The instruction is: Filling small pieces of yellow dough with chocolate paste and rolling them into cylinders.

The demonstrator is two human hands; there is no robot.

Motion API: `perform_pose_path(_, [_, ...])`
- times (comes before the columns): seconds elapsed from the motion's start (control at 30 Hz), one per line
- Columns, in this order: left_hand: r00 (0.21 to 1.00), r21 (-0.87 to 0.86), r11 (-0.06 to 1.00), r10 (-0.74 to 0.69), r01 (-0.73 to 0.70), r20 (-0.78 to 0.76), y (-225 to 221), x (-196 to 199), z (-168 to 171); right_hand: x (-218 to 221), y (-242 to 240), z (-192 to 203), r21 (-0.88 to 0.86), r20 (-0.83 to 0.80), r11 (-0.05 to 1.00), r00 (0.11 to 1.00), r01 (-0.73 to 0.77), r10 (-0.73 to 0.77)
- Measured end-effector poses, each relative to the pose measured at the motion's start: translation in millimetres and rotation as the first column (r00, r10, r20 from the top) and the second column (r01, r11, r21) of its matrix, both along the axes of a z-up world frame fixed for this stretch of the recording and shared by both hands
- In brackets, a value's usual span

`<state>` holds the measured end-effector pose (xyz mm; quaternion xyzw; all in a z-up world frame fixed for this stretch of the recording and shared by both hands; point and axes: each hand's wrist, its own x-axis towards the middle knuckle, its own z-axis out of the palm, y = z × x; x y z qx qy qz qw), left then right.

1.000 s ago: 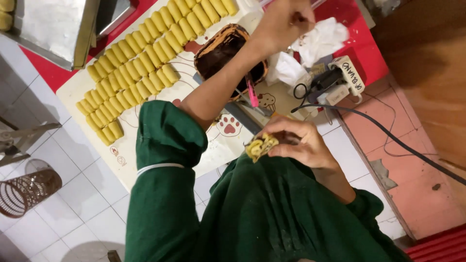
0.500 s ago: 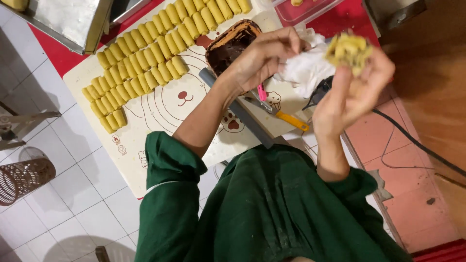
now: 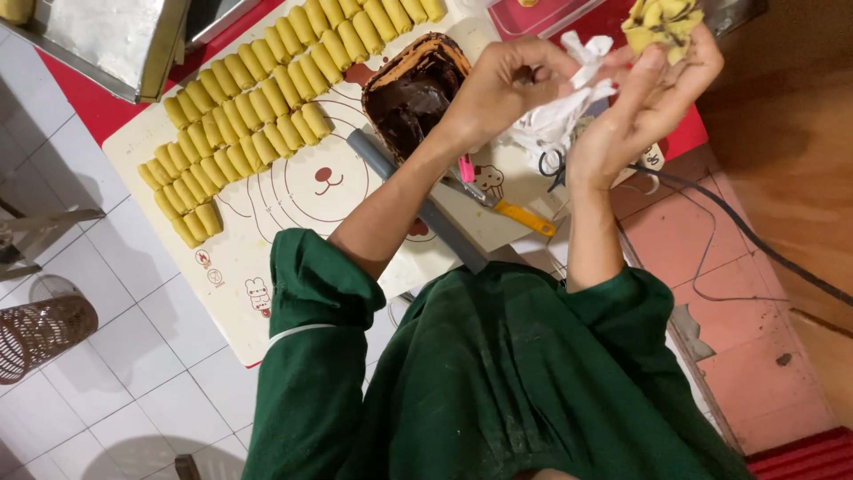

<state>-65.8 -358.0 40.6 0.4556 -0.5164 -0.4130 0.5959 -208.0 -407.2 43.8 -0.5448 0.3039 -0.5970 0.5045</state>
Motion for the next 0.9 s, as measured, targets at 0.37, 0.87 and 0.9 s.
perform_pose_path(0.37, [0.758,0.587,0.767,0.538,-0.259,-0.368,-12.4,-37.3,-36.1,12.9,-6.0,-5.8,-0.303,-0.090,0.951,0.993,0.052,-0.083])
perform_pose_path(0.87, [0.912,-0.077,0.956,0.293,-0.283,0.286,-36.7,-15.6,-31.0,-36.4,-15.5,51.8,-0.026,0.165,0.997,0.984,0.069,-0.064])
perform_pose_path(0.9, [0.914,-0.078,0.957,0.290,-0.279,0.284,-25.9,-15.8,-11.7,-37.1,-21.6,44.5,-0.027,0.163,0.997,0.984,0.073,-0.068])
